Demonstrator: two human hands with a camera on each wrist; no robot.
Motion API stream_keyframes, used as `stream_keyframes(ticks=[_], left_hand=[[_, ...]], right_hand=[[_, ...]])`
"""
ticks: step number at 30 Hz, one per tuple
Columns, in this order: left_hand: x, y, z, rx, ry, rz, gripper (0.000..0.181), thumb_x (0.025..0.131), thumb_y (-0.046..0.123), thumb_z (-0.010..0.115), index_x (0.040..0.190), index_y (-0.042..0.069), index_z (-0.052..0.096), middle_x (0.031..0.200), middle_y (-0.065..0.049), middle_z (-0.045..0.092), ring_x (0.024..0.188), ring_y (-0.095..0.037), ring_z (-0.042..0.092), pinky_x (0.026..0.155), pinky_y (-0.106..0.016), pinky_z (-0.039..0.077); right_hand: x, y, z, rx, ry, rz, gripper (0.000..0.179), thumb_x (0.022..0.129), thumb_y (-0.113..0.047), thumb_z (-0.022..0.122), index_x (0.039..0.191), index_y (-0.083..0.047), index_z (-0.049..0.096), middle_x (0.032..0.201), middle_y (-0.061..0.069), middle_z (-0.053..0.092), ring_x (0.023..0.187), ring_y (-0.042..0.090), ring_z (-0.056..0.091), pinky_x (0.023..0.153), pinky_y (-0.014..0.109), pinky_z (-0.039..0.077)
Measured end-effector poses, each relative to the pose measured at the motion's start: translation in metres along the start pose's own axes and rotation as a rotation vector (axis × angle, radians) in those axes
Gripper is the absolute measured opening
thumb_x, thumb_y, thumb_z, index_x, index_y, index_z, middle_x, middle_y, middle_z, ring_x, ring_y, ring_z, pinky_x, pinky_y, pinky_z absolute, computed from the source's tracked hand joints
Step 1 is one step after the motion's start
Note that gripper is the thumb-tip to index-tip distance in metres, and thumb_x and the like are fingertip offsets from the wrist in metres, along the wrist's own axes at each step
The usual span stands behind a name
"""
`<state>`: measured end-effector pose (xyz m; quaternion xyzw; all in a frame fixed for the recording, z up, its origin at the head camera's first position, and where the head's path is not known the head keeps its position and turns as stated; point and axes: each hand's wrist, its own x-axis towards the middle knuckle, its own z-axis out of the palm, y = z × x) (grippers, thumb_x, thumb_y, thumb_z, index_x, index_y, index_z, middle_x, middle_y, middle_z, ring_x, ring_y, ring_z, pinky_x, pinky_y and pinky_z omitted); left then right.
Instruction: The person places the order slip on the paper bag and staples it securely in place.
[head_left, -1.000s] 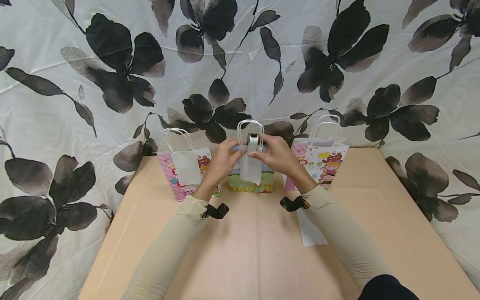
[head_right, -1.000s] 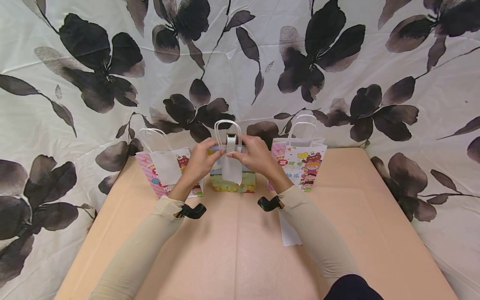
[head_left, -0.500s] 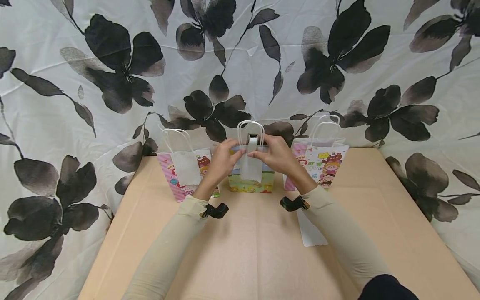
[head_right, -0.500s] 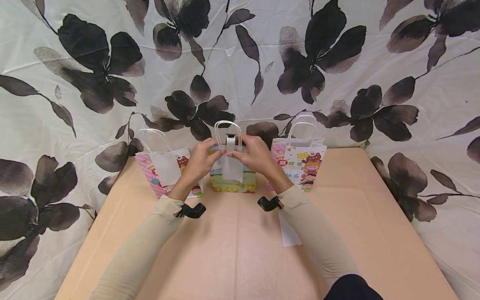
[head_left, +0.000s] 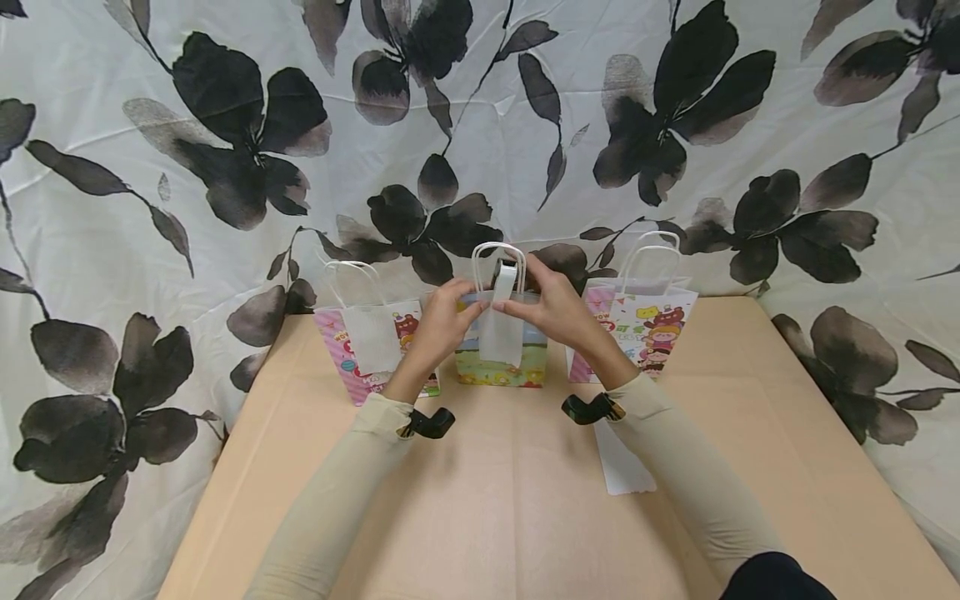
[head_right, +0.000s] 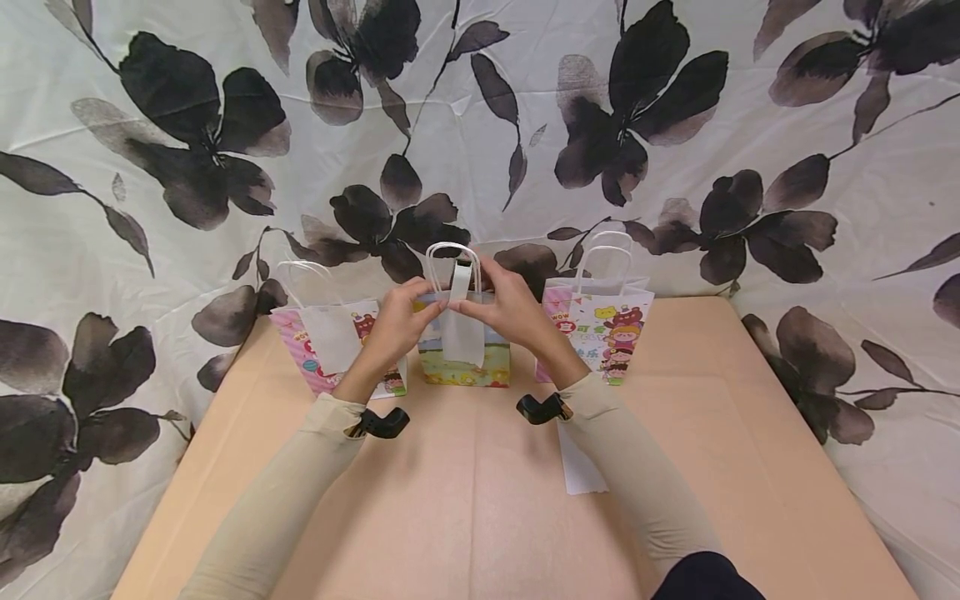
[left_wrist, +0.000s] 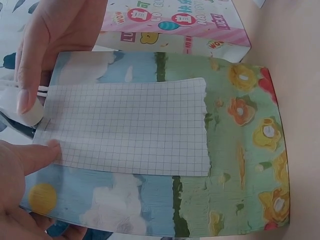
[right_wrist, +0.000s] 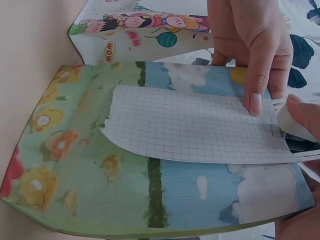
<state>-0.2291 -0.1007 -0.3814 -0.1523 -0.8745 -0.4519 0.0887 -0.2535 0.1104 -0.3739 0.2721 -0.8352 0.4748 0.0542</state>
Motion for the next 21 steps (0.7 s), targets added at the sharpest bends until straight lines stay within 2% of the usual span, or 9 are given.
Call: stream_keyframes(ticks=[2,5,9,12,16,21], left_hand=[[0.000,0.000,0.000,-0.003,0.001,-0.003,0.023,0.098,0.012,0.068,0.119,0.004,0.071,0.122,-0.010,0.066,0.118,-0.025,0.061,0.103,-0.045,0.049],[-0.001,0.000,-0.001,-0.008,0.002,-0.006,0.023,0.098,0.012,0.068,0.119,0.003,0.071,0.123,-0.010,0.066,0.120,-0.025,0.060,0.104,-0.045,0.049],[-0.001,0.001,0.000,-0.006,-0.002,-0.008,0.024,0.098,0.013,0.069,0.120,0.004,0.071,0.123,-0.010,0.066,0.119,-0.025,0.060,0.105,-0.045,0.049],[-0.002,0.002,0.000,-0.003,-0.009,-0.006,0.023,0.097,0.012,0.069,0.119,0.004,0.071,0.122,-0.010,0.066,0.116,-0.025,0.061,0.104,-0.046,0.050],[-0.002,0.004,0.000,-0.004,-0.019,-0.006,0.022,0.097,0.012,0.069,0.118,0.005,0.072,0.121,-0.010,0.066,0.114,-0.026,0.061,0.103,-0.046,0.050],[-0.003,0.006,-0.001,-0.005,-0.032,-0.021,0.024,0.097,0.013,0.069,0.120,0.005,0.071,0.125,-0.011,0.065,0.120,-0.027,0.060,0.106,-0.048,0.048]], right_hand=[[0.001,0.001,0.000,0.004,0.001,-0.027,0.083,0.088,-0.036,0.081,0.157,-0.028,0.036,0.133,0.008,0.064,0.115,0.025,0.067,0.096,0.050,0.055],[0.002,0.001,0.000,-0.010,0.001,-0.058,0.081,0.089,-0.036,0.079,0.157,-0.032,0.035,0.132,0.007,0.064,0.112,0.024,0.068,0.094,0.049,0.056],[0.002,0.000,-0.004,0.006,0.007,-0.077,0.073,0.089,-0.035,0.080,0.151,-0.027,0.043,0.124,0.006,0.066,0.102,0.022,0.071,0.089,0.046,0.058],[0.003,-0.002,-0.008,0.033,0.017,-0.098,0.070,0.087,-0.032,0.082,0.145,-0.022,0.044,0.115,0.007,0.065,0.089,0.021,0.070,0.078,0.040,0.060],[0.004,-0.005,-0.013,0.015,0.030,-0.124,0.070,0.086,-0.031,0.083,0.145,-0.027,0.046,0.110,0.006,0.065,0.078,0.020,0.065,0.069,0.035,0.056],[0.004,-0.008,-0.017,-0.020,0.033,-0.148,0.078,0.086,-0.029,0.083,0.152,-0.039,0.044,0.112,0.004,0.066,0.073,0.018,0.065,0.069,0.034,0.058]])
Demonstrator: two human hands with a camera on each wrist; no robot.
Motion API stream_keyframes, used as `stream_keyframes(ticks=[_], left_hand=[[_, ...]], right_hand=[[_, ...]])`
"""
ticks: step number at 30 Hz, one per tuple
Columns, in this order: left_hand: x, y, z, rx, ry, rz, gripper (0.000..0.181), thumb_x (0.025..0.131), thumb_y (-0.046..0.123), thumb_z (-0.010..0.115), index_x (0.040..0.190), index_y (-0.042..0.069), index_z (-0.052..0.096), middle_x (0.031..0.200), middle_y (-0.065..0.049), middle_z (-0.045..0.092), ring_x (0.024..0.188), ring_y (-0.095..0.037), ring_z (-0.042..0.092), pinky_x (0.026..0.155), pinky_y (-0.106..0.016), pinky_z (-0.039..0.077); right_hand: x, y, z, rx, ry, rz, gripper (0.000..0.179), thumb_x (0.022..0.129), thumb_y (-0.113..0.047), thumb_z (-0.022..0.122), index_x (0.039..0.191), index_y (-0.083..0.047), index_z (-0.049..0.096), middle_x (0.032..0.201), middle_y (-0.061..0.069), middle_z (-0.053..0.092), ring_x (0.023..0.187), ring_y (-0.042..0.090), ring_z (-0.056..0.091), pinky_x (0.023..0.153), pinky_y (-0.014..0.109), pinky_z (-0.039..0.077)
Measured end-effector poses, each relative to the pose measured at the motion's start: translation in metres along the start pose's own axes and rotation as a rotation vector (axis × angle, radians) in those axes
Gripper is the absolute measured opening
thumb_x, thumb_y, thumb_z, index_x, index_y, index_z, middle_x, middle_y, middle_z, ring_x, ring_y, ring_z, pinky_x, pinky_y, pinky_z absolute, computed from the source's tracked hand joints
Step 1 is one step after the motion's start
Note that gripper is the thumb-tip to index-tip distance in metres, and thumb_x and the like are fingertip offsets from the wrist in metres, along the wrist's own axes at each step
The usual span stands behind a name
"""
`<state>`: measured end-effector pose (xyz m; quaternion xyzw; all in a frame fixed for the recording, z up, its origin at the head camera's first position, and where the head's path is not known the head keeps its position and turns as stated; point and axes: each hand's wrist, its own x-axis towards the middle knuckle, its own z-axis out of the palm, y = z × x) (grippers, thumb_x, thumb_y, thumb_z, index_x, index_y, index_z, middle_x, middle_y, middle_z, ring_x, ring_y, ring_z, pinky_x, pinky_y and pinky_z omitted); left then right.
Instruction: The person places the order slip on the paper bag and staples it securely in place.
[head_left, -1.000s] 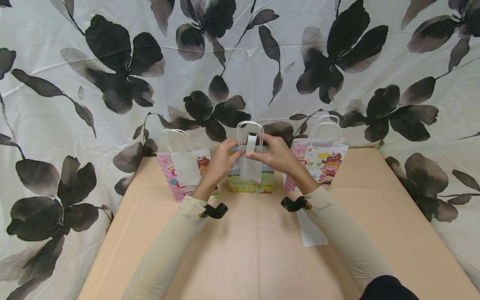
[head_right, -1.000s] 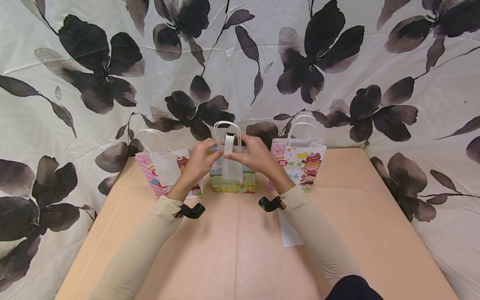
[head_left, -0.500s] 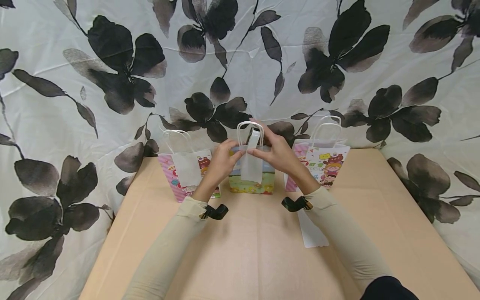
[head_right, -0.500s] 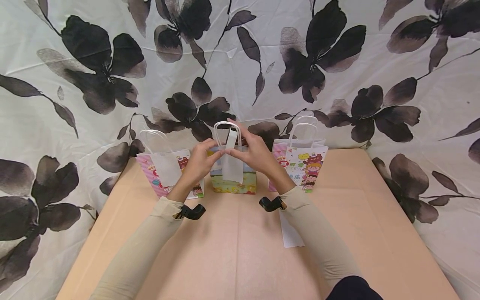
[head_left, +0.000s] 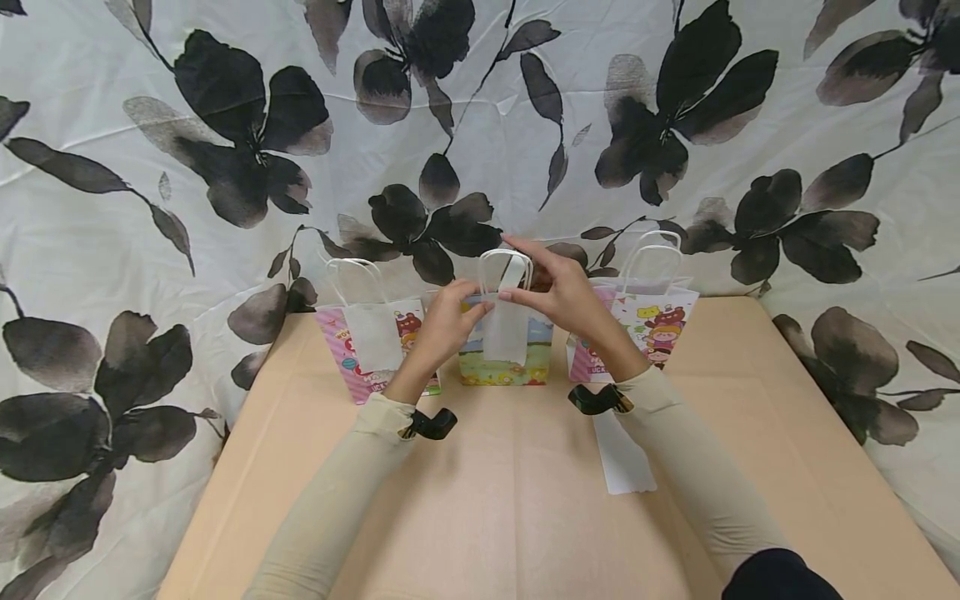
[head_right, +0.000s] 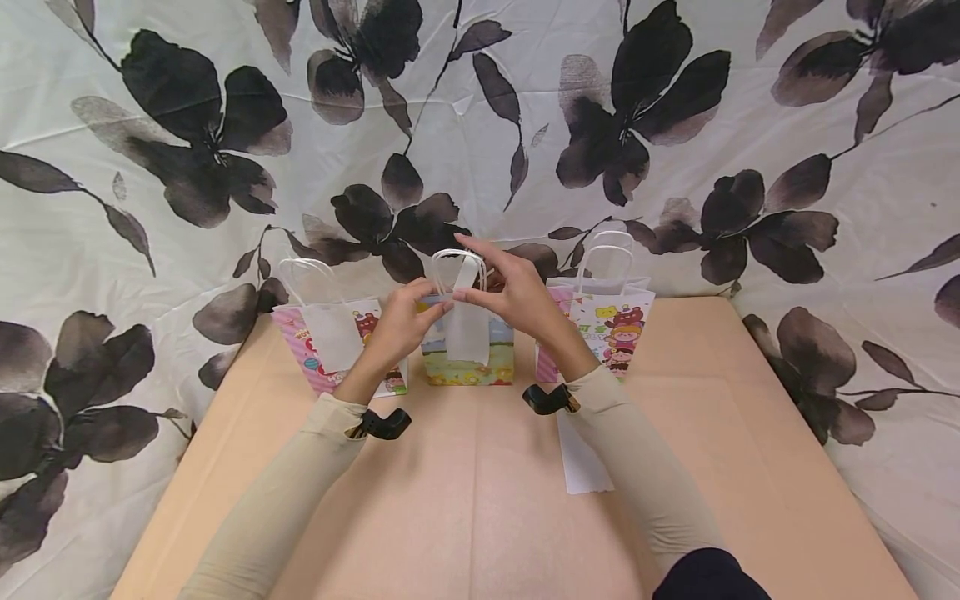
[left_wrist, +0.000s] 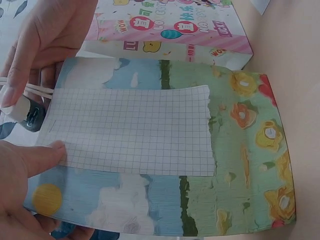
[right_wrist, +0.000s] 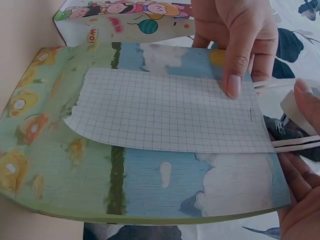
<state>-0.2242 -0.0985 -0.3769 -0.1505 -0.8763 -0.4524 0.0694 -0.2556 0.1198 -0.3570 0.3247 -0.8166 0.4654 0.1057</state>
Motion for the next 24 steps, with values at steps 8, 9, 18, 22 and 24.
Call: stream_keyframes(ticks=[8,9,18,22,24], left_hand=[[-0.001,0.001,-0.003,-0.009,-0.015,0.022,0.016,0.098,0.012,0.068,0.112,0.005,0.072,0.119,-0.010,0.065,0.113,-0.026,0.059,0.103,-0.048,0.050],[-0.001,0.001,-0.003,-0.011,-0.017,0.023,0.015,0.098,0.011,0.068,0.111,0.005,0.072,0.118,-0.010,0.065,0.112,-0.026,0.059,0.102,-0.047,0.050],[-0.001,0.002,-0.003,0.009,-0.007,0.011,0.007,0.098,0.011,0.068,0.103,0.007,0.071,0.119,-0.010,0.064,0.113,-0.026,0.058,0.101,-0.048,0.048],[-0.001,0.002,-0.003,0.009,-0.003,0.002,0.009,0.098,0.011,0.068,0.105,0.007,0.071,0.124,-0.010,0.064,0.119,-0.027,0.057,0.105,-0.049,0.046],[-0.002,0.003,-0.004,0.012,0.000,-0.004,0.011,0.098,0.011,0.068,0.107,0.007,0.072,0.126,-0.011,0.063,0.121,-0.028,0.057,0.107,-0.050,0.045]], right_hand=[[0.000,-0.003,-0.004,-0.068,0.025,-0.016,0.052,0.084,-0.024,0.083,0.127,-0.011,0.056,0.102,0.007,0.065,0.075,0.017,0.066,0.066,0.031,0.055],[0.000,-0.004,-0.005,-0.079,0.022,-0.005,0.049,0.084,-0.024,0.083,0.123,-0.010,0.056,0.101,0.008,0.065,0.077,0.018,0.068,0.069,0.032,0.057],[-0.007,-0.016,-0.019,-0.160,-0.014,0.077,0.042,0.085,-0.019,0.080,0.120,-0.005,0.061,0.109,0.012,0.069,0.092,0.024,0.071,0.083,0.040,0.060],[-0.014,-0.022,-0.030,-0.211,0.046,0.112,0.041,0.087,-0.019,0.080,0.119,-0.005,0.060,0.112,0.011,0.067,0.091,0.024,0.070,0.079,0.041,0.061],[-0.020,-0.024,-0.037,-0.231,0.080,0.134,0.041,0.087,-0.020,0.081,0.119,-0.005,0.060,0.114,0.011,0.064,0.092,0.023,0.068,0.079,0.042,0.060]])
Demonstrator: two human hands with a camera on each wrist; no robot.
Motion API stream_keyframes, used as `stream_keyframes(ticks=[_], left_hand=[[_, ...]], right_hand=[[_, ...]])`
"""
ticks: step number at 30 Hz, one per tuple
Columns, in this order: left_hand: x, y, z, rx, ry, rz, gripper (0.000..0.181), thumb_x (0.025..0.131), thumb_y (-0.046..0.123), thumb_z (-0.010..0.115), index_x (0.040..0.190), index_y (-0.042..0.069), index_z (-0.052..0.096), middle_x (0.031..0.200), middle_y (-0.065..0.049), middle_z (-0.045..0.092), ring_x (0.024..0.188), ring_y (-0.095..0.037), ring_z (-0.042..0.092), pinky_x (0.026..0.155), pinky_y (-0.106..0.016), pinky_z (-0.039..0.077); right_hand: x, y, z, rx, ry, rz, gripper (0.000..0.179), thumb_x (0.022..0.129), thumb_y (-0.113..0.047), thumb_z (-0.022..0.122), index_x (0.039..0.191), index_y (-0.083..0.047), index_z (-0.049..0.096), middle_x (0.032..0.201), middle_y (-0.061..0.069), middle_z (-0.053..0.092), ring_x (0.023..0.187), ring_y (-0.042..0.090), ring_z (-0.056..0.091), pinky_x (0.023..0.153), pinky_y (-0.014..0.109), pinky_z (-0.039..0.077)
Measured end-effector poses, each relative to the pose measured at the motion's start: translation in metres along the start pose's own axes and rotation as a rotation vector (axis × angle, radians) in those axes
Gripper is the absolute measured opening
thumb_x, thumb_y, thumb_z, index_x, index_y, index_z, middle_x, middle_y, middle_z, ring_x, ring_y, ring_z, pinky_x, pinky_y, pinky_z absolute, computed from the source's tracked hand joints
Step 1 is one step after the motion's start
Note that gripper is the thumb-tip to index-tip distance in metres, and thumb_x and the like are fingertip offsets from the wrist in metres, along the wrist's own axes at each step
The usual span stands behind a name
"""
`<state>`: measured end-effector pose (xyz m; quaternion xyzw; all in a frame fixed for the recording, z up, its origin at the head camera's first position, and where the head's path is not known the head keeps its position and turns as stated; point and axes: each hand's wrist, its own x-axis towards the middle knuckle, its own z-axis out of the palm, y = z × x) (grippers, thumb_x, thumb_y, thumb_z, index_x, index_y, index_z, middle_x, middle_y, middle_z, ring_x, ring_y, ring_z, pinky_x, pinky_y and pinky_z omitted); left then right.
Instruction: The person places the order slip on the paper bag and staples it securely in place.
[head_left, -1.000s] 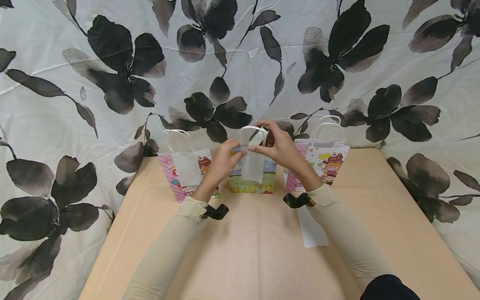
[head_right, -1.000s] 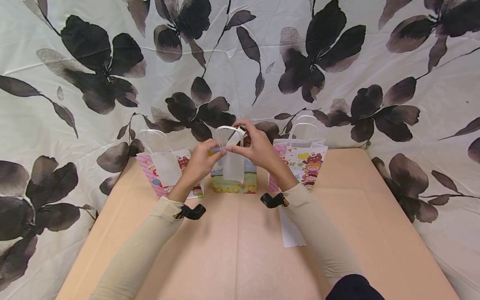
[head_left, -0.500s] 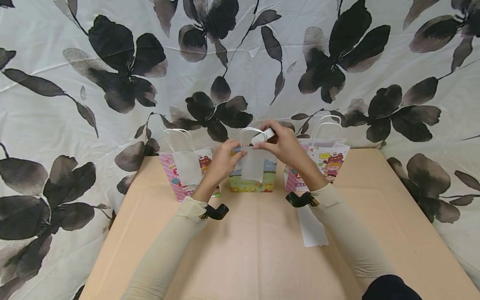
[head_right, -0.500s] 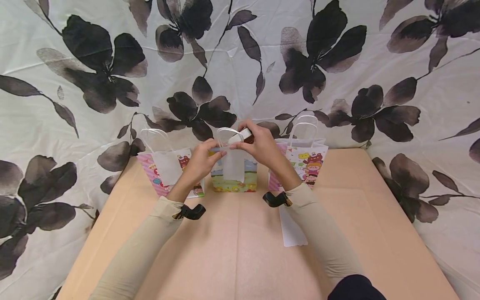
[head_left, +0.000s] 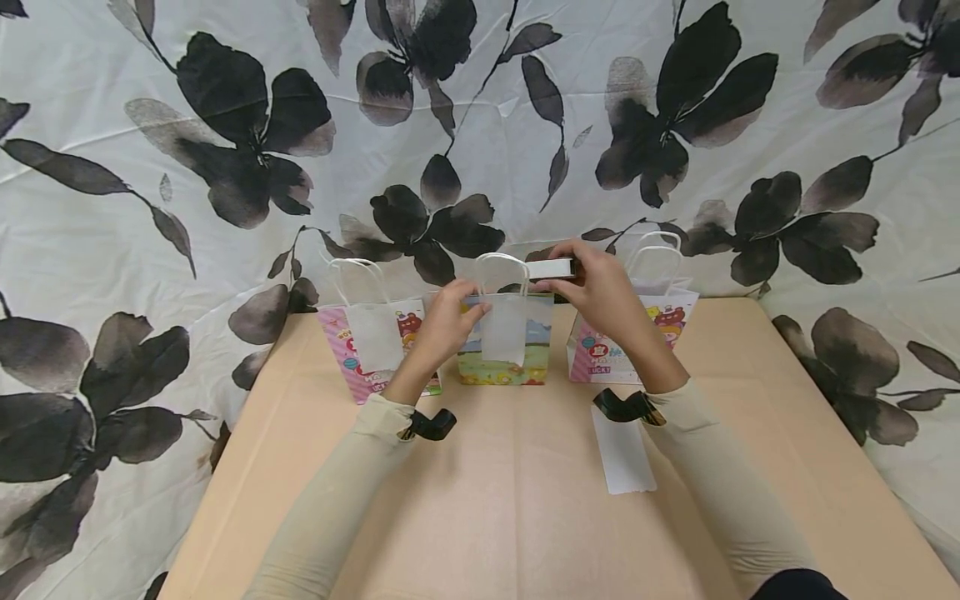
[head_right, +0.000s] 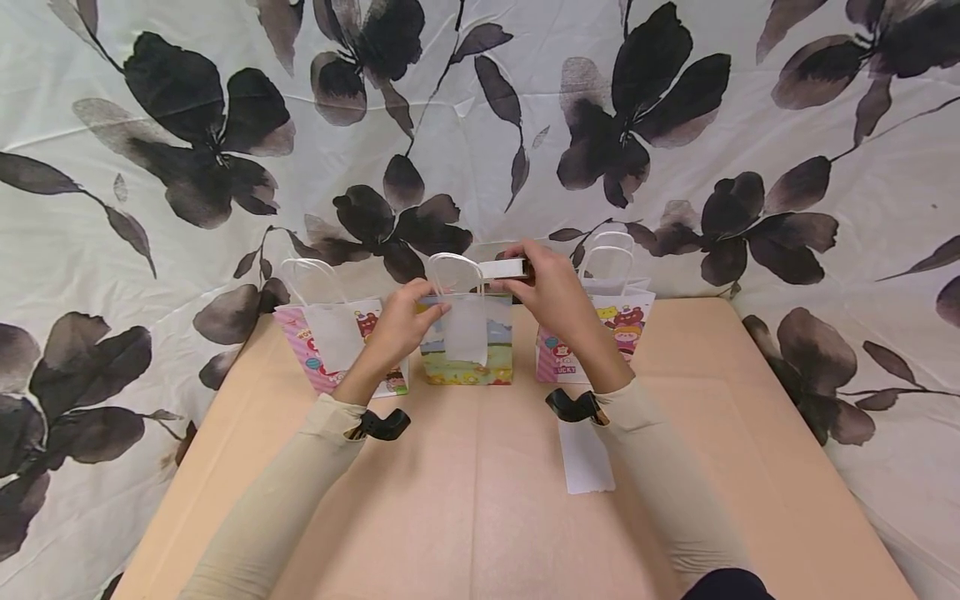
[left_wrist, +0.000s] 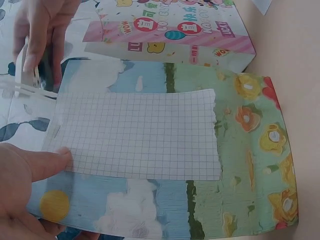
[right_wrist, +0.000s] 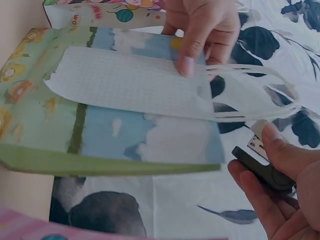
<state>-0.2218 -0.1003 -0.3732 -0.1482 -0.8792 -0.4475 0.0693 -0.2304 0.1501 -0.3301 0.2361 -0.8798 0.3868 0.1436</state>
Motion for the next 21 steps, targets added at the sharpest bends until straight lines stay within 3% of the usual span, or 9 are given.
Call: stream_keyframes(ticks=[5,9,13,21], left_hand=[[0.000,0.001,0.000,0.006,0.015,0.001,0.016,0.096,0.011,0.070,0.111,0.004,0.072,0.125,-0.012,0.063,0.122,-0.029,0.056,0.107,-0.049,0.045],[0.000,0.003,-0.001,0.009,0.027,0.005,0.017,0.095,0.010,0.072,0.111,0.004,0.072,0.123,-0.012,0.062,0.120,-0.028,0.057,0.105,-0.048,0.046],[0.000,0.005,-0.003,0.014,0.033,0.007,0.018,0.095,0.010,0.073,0.111,0.005,0.073,0.121,-0.011,0.061,0.118,-0.027,0.057,0.102,-0.046,0.049],[-0.002,0.011,-0.009,0.055,0.049,0.038,0.021,0.094,0.013,0.074,0.114,0.005,0.072,0.117,-0.011,0.060,0.112,-0.027,0.058,0.097,-0.045,0.049]], right_hand=[[-0.016,0.003,-0.017,0.018,0.045,0.044,0.039,0.090,-0.020,0.079,0.121,-0.004,0.060,0.117,0.013,0.061,0.096,0.027,0.066,0.083,0.042,0.060],[-0.029,0.006,-0.028,0.074,0.029,0.069,0.038,0.092,-0.019,0.076,0.126,-0.008,0.063,0.119,0.011,0.062,0.095,0.028,0.069,0.080,0.029,0.060],[-0.041,0.011,-0.040,0.149,-0.035,0.106,0.039,0.093,-0.020,0.076,0.127,-0.009,0.063,0.119,0.011,0.062,0.094,0.029,0.070,0.073,0.017,0.055],[-0.066,0.038,-0.056,0.183,-0.207,0.156,0.036,0.093,-0.019,0.076,0.125,-0.007,0.064,0.115,0.012,0.065,0.094,0.025,0.066,0.076,0.022,0.056]])
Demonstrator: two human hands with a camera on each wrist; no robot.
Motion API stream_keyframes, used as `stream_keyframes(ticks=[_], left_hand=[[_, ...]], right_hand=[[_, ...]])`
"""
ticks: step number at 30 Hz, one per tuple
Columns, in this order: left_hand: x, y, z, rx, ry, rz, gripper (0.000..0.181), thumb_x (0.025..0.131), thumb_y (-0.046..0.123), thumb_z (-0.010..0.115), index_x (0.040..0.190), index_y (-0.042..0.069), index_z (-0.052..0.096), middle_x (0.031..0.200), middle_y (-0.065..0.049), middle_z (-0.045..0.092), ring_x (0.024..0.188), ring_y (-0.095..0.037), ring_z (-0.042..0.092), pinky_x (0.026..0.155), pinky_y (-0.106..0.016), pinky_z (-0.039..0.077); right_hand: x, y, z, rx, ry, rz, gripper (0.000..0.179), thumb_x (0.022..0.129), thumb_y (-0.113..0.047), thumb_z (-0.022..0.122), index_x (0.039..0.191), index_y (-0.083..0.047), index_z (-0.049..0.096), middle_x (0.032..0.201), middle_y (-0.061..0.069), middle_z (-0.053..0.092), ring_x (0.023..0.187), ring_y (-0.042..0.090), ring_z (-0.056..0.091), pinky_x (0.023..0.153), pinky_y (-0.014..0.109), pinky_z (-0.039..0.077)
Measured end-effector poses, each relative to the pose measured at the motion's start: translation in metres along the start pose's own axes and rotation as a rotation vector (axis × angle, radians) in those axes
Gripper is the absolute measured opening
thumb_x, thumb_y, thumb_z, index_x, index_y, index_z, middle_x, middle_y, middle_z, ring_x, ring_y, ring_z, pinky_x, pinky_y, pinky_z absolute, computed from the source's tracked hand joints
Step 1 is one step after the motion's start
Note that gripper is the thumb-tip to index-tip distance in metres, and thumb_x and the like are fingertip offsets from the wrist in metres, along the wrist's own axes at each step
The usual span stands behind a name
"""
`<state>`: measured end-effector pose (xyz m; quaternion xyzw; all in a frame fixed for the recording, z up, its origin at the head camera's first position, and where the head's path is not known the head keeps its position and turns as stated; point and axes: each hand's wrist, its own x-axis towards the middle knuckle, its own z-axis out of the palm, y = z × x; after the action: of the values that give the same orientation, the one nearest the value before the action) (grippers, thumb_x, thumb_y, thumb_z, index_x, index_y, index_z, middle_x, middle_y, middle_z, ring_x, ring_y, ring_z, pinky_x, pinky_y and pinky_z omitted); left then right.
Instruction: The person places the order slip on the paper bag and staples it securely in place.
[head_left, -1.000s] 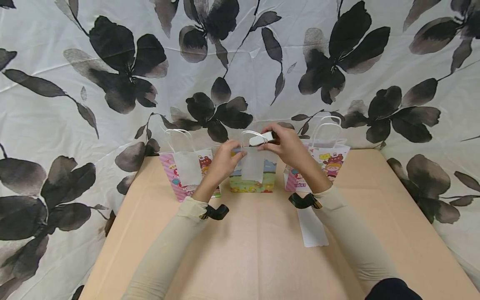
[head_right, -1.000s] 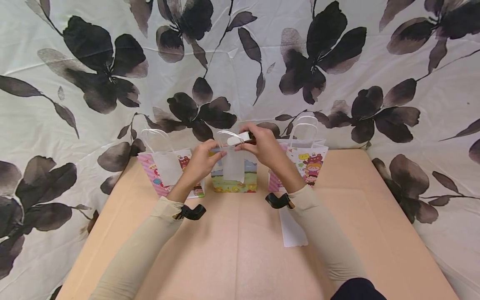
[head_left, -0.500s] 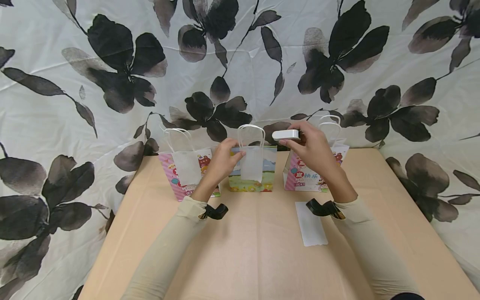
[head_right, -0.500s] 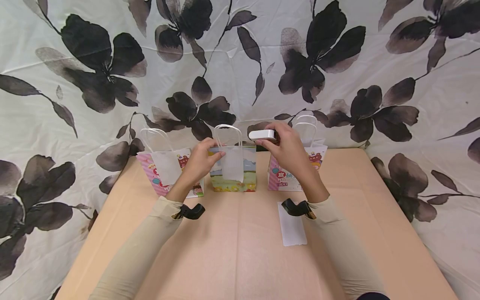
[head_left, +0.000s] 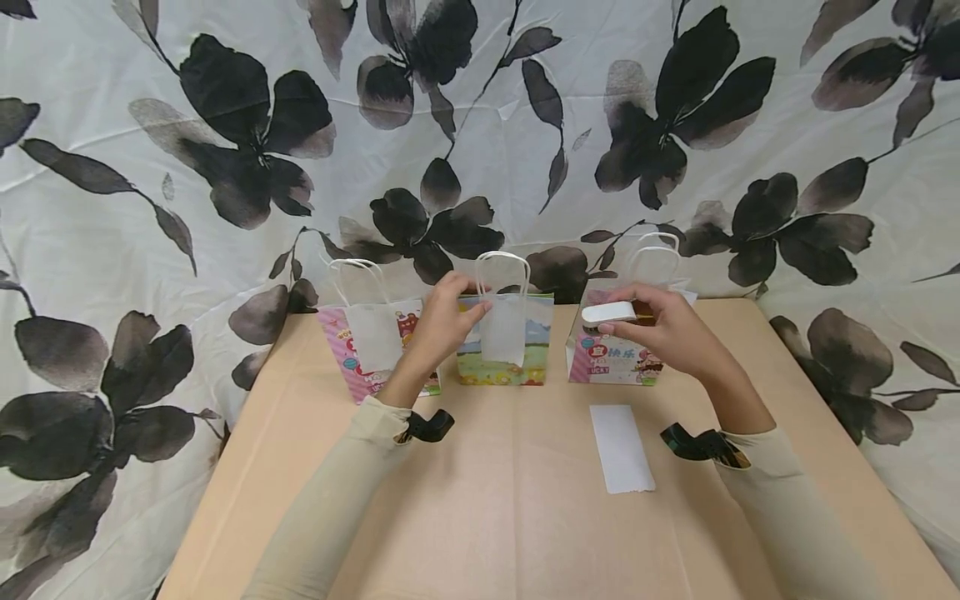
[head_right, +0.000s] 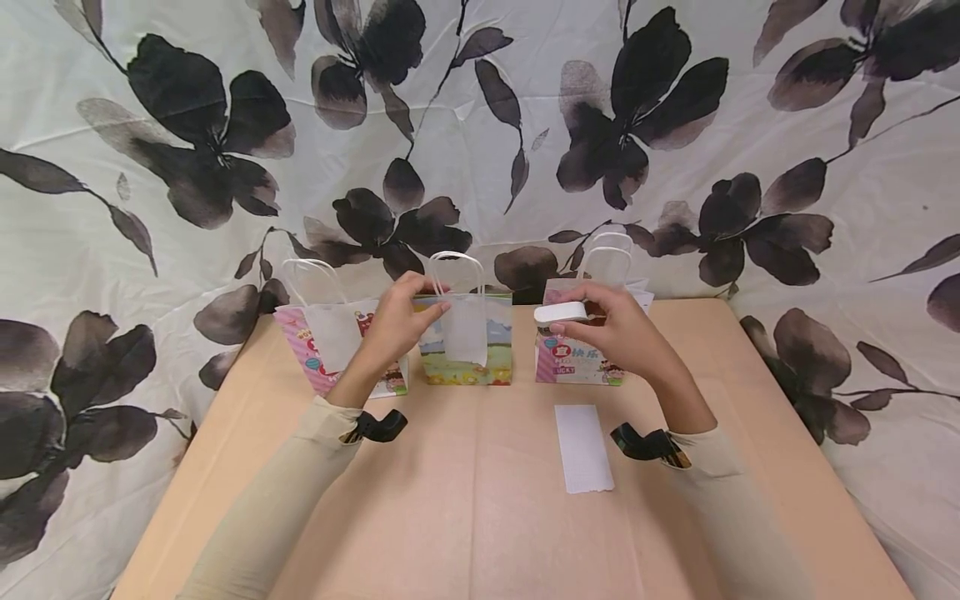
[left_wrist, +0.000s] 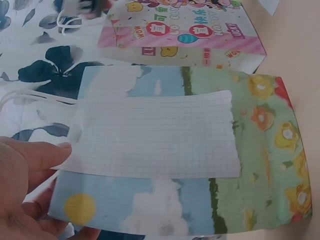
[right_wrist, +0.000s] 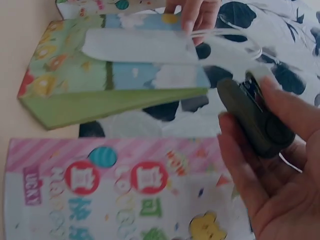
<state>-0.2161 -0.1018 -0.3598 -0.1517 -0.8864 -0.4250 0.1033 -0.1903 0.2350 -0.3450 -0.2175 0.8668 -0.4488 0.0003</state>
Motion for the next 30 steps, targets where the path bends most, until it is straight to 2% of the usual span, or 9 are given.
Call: stream_keyframes(ticks=[6,9,12,17,20,24,30], left_hand=[[-0.005,0.005,-0.005,0.055,0.050,0.032,0.031,0.093,0.012,0.075,0.120,0.001,0.068,0.118,-0.013,0.059,0.113,-0.031,0.061,0.098,-0.044,0.050],[-0.009,0.007,-0.010,0.056,0.082,0.060,0.032,0.092,0.010,0.075,0.121,0.001,0.068,0.118,-0.014,0.060,0.114,-0.033,0.061,0.098,-0.044,0.049],[-0.013,0.008,-0.014,0.037,0.103,0.071,0.031,0.092,0.009,0.075,0.122,0.002,0.068,0.118,-0.013,0.060,0.114,-0.031,0.060,0.100,-0.045,0.048],[-0.019,0.007,-0.019,0.001,0.122,0.083,0.031,0.093,0.008,0.074,0.123,0.002,0.067,0.120,-0.012,0.062,0.115,-0.027,0.062,0.102,-0.044,0.049],[-0.022,0.005,-0.020,-0.021,0.128,0.091,0.034,0.093,0.006,0.073,0.125,0.002,0.065,0.121,-0.013,0.062,0.117,-0.027,0.062,0.103,-0.043,0.050],[-0.028,0.003,-0.022,-0.048,0.139,0.107,0.035,0.093,0.004,0.072,0.128,0.001,0.064,0.124,-0.013,0.061,0.121,-0.027,0.061,0.104,-0.042,0.051],[-0.038,0.000,-0.022,-0.092,0.186,0.173,0.033,0.093,0.003,0.072,0.125,0.000,0.065,0.120,-0.012,0.062,0.113,-0.026,0.064,0.095,-0.041,0.056]], right_hand=[[-0.021,0.033,-0.007,0.060,-0.094,0.038,0.033,0.096,-0.018,0.071,0.127,-0.007,0.064,0.112,0.011,0.063,0.088,0.021,0.065,0.070,0.028,0.057],[-0.031,0.049,-0.011,0.078,-0.128,0.036,0.032,0.097,-0.015,0.070,0.128,-0.006,0.064,0.114,0.011,0.061,0.092,0.017,0.065,0.074,0.025,0.057],[-0.040,0.066,-0.013,0.101,-0.155,0.048,0.028,0.095,-0.013,0.072,0.121,-0.005,0.066,0.114,0.013,0.061,0.096,0.014,0.064,0.078,0.023,0.056],[-0.051,0.092,-0.017,0.098,-0.212,0.121,0.027,0.094,-0.019,0.074,0.119,-0.009,0.069,0.125,0.015,0.063,0.104,0.011,0.063,0.084,0.022,0.055],[-0.058,0.109,-0.020,0.085,-0.237,0.165,0.028,0.094,-0.023,0.074,0.119,-0.010,0.069,0.127,0.015,0.063,0.105,0.012,0.062,0.084,0.022,0.054],[-0.067,0.126,-0.023,0.046,-0.252,0.170,0.025,0.093,-0.024,0.076,0.115,-0.013,0.069,0.115,0.010,0.066,0.100,0.013,0.061,0.083,0.023,0.053],[-0.079,0.141,-0.030,-0.050,-0.271,0.186,0.025,0.091,-0.024,0.078,0.113,-0.014,0.070,0.107,0.003,0.069,0.096,0.011,0.059,0.082,0.022,0.051]])
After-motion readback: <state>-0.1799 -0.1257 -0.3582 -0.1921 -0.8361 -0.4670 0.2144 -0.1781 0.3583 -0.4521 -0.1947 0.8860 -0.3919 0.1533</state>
